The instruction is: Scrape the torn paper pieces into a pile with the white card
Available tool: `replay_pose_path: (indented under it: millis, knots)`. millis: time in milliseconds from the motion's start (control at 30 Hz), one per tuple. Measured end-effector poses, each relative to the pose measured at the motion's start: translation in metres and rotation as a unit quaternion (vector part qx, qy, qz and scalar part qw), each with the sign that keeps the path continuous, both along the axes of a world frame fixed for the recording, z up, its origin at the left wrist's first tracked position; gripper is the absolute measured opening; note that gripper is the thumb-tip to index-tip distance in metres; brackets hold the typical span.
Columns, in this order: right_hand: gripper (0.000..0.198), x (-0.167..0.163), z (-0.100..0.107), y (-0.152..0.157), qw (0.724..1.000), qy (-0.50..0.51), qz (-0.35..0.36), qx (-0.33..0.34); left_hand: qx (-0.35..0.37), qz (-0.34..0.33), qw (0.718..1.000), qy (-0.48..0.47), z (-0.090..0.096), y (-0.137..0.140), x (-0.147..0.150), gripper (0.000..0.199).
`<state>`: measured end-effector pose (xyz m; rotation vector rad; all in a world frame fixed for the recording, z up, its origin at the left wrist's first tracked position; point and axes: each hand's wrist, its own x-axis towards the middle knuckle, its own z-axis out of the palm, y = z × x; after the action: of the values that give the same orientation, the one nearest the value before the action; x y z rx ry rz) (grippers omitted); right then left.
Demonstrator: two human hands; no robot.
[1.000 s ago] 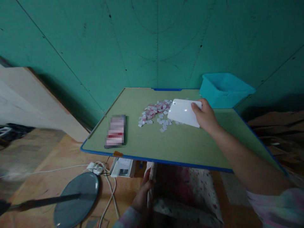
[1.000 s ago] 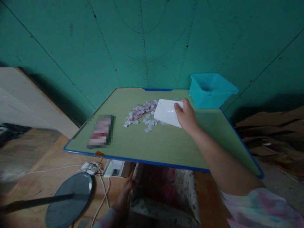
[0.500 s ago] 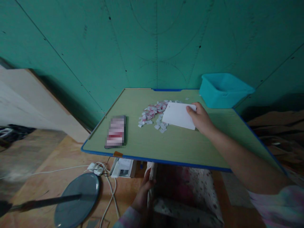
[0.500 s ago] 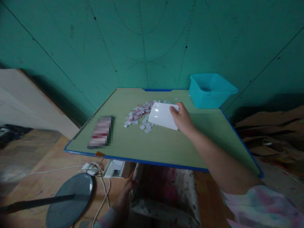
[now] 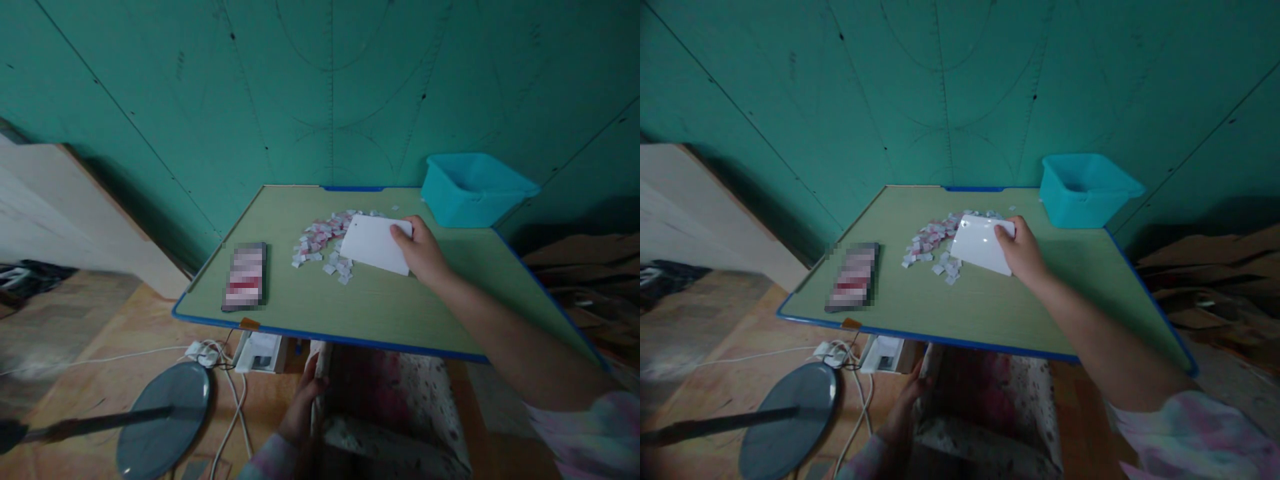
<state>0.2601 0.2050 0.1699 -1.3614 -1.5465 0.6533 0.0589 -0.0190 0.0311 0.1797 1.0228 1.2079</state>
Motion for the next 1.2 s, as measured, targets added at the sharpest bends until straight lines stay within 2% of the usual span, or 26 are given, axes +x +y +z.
replay_pose_path:
  millis: [100,267,400,600,767,867,1000,1133,1200]
  knots:
    - [0.029,-0.003,-0.001,-0.001,1.000,0.004,0.004,0.001,-0.013,-0.021,1.000,0.010,0.005,0.000,0.000,0.038]
    - [0.029,-0.005,-0.003,-0.003,0.999,-0.017,0.025,-0.008,-0.036,-0.002,0.999,0.008,0.007,-0.001,0.003,0.047]
    - [0.028,-0.006,-0.006,-0.003,0.997,-0.019,0.053,-0.043,-0.016,-0.009,1.000,-0.015,0.006,-0.001,0.004,0.054]
    - [0.027,-0.009,-0.011,-0.004,0.991,0.020,0.110,-0.076,-0.039,-0.005,0.999,0.015,-0.004,0.001,0.000,0.052]
    - [0.022,-0.011,-0.008,-0.008,0.987,0.036,0.132,-0.084,-0.026,0.017,0.998,0.058,-0.008,-0.001,0.001,0.055]
    - [0.022,-0.012,-0.005,-0.010,0.985,0.036,0.145,-0.087,-0.027,-0.013,0.999,0.041,-0.009,-0.002,0.000,0.056]
    - [0.024,-0.012,-0.001,-0.013,0.981,0.041,0.165,-0.089,-0.022,-0.012,0.999,0.023,-0.017,0.000,-0.005,0.055]
    - [0.024,-0.013,0.003,-0.016,0.979,0.047,0.174,-0.097,-0.080,-0.038,0.996,-0.009,-0.025,0.004,-0.009,0.051]
    - [0.025,-0.013,0.005,-0.016,0.979,0.046,0.174,-0.097,-0.055,-0.017,0.998,-0.013,-0.025,0.003,-0.008,0.047]
